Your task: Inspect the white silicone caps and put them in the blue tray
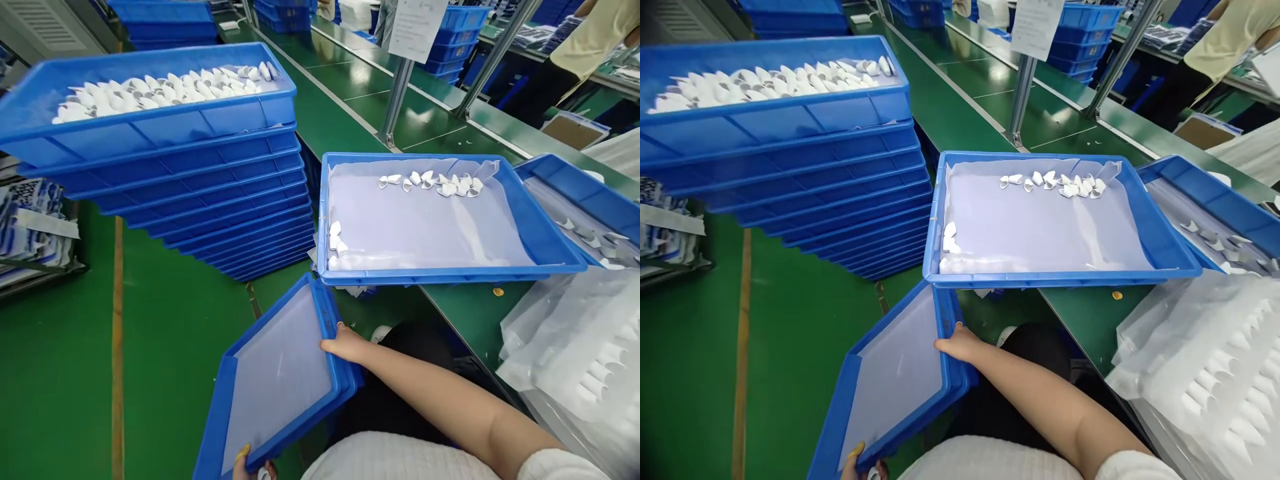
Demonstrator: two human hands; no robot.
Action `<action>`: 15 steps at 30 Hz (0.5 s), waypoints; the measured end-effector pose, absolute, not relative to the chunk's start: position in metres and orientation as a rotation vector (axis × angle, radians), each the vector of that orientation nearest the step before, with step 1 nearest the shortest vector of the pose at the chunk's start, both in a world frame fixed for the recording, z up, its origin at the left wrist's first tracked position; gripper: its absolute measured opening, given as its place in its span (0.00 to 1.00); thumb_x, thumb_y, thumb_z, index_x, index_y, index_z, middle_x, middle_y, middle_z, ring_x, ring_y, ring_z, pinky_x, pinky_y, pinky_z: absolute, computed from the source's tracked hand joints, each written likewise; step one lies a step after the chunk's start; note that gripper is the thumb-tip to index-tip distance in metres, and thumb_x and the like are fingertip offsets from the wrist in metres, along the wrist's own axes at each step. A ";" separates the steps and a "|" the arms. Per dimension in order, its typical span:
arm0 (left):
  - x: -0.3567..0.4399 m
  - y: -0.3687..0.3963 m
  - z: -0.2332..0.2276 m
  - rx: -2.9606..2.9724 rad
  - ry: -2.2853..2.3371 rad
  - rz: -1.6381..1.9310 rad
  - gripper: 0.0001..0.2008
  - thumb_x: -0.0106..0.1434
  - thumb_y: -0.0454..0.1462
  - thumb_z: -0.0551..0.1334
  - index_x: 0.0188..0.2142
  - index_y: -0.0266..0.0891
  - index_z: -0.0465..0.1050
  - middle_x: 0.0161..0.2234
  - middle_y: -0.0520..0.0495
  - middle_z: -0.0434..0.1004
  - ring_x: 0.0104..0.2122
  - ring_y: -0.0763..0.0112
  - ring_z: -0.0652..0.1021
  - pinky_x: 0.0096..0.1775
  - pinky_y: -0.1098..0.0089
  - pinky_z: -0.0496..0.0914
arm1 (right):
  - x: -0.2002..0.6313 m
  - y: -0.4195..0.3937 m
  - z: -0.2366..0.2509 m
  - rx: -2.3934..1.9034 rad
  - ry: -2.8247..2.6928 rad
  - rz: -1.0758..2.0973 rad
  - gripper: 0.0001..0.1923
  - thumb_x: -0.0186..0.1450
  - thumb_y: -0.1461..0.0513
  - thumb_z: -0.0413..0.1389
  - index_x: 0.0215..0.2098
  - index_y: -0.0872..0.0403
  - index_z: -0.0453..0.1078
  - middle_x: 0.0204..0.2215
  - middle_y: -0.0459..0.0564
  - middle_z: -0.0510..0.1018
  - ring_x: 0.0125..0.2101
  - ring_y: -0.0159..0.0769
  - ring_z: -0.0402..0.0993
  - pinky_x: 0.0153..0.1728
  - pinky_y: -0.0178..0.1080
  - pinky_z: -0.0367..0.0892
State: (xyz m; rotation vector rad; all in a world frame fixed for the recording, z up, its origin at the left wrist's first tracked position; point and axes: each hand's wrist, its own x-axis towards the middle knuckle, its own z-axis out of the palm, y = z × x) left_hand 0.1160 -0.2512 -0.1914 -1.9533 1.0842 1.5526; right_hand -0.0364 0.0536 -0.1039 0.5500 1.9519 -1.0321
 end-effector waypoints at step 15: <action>0.032 -0.227 -0.312 -2.097 1.019 1.436 0.13 0.69 0.44 0.60 0.39 0.35 0.70 0.29 0.53 0.71 0.21 0.79 0.71 0.23 0.75 0.69 | -0.078 0.056 -0.249 0.678 1.812 -0.902 0.48 0.56 0.55 0.62 0.70 0.57 0.50 0.63 0.65 0.63 0.62 0.58 0.62 0.56 0.49 0.64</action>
